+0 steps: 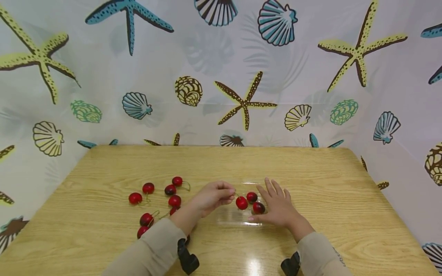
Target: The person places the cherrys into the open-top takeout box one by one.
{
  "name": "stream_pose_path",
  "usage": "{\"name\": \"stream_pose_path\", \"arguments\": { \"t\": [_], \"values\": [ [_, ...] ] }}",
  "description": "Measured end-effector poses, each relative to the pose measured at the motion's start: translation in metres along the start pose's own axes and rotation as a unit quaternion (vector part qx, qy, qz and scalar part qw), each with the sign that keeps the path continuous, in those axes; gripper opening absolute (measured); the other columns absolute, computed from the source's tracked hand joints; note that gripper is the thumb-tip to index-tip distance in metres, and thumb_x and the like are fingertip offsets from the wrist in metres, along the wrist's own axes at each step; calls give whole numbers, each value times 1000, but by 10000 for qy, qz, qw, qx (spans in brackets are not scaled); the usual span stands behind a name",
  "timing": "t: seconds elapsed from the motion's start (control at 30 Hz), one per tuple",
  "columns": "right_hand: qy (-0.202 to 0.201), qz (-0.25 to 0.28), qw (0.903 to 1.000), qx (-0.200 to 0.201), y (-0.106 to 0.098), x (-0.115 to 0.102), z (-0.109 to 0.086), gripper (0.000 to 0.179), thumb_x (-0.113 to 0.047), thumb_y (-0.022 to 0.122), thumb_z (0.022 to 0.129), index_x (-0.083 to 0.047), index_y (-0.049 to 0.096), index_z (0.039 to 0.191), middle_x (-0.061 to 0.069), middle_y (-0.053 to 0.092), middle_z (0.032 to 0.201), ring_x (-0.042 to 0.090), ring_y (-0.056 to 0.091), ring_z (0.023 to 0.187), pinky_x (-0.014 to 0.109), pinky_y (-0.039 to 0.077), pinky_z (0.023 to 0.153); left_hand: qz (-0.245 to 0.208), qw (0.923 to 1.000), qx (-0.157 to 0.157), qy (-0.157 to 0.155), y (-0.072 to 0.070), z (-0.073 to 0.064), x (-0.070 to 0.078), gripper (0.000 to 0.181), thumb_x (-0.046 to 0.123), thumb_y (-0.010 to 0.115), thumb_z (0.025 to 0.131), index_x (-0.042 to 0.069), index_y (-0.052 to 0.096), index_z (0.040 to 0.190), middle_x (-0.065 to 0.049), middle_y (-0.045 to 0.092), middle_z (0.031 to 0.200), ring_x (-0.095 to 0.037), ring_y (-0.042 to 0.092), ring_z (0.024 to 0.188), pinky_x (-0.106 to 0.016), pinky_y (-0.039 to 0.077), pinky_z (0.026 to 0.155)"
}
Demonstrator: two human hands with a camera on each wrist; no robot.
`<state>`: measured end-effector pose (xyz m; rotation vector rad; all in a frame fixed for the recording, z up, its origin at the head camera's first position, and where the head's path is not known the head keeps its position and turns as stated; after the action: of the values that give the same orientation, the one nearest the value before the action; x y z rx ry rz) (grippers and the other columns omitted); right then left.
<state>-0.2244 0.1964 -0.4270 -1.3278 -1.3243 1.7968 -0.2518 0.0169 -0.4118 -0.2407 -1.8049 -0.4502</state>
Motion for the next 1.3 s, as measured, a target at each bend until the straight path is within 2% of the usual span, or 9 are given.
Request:
{"name": "stream_pose_path", "arguments": {
  "t": [0.37,0.63,0.9,1.13,1.3],
  "values": [
    [-1,-63,10000,28,3,3,-1,94,-57,62,66,-5,26,135,20,7,140,38,3,126,61,5,93,341,9993,-83,-152,8,5,-10,17,-1,50,85,-13,51,97,-6,53,77,-11,53,66,-22,49,65],
    [-81,-50,9999,36,3,4,0,96,-60,60,65,-5,25,135,20,6,141,38,2,125,62,6,93,655,9972,-60,-368,12,10,-14,19,0,51,85,-13,52,99,-20,57,88,-14,55,68,-25,50,67],
    [-106,-118,9999,31,3,5,1,95,-61,58,66,-5,24,135,19,5,141,38,2,126,62,7,93,806,9951,-43,-576,16,16,-19,11,0,49,85,-8,55,91,-7,54,74,-12,53,65,-26,50,67],
    [-84,-107,9999,13,2,5,1,95,-62,58,66,-6,24,136,19,5,141,38,2,126,61,7,93,1100,9917,62,-657,17,18,-19,12,2,50,86,-7,56,92,-6,55,74,-12,53,64,-26,50,67],
    [-80,-102,9999,24,1,4,0,95,-61,59,66,-5,24,135,19,6,141,38,3,126,62,7,93,1091,9915,111,-703,18,22,-22,13,0,50,85,-9,55,92,-7,55,73,-12,54,62,-23,50,64]
  ]
}}
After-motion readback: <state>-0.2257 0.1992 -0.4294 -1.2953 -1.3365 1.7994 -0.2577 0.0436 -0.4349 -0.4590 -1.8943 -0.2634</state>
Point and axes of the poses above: each hand's wrist, its own z-axis towards the middle knuckle, its own y-axis out of the palm, x = y × z, the point moved 4 cm from there along z, towards the middle knuckle
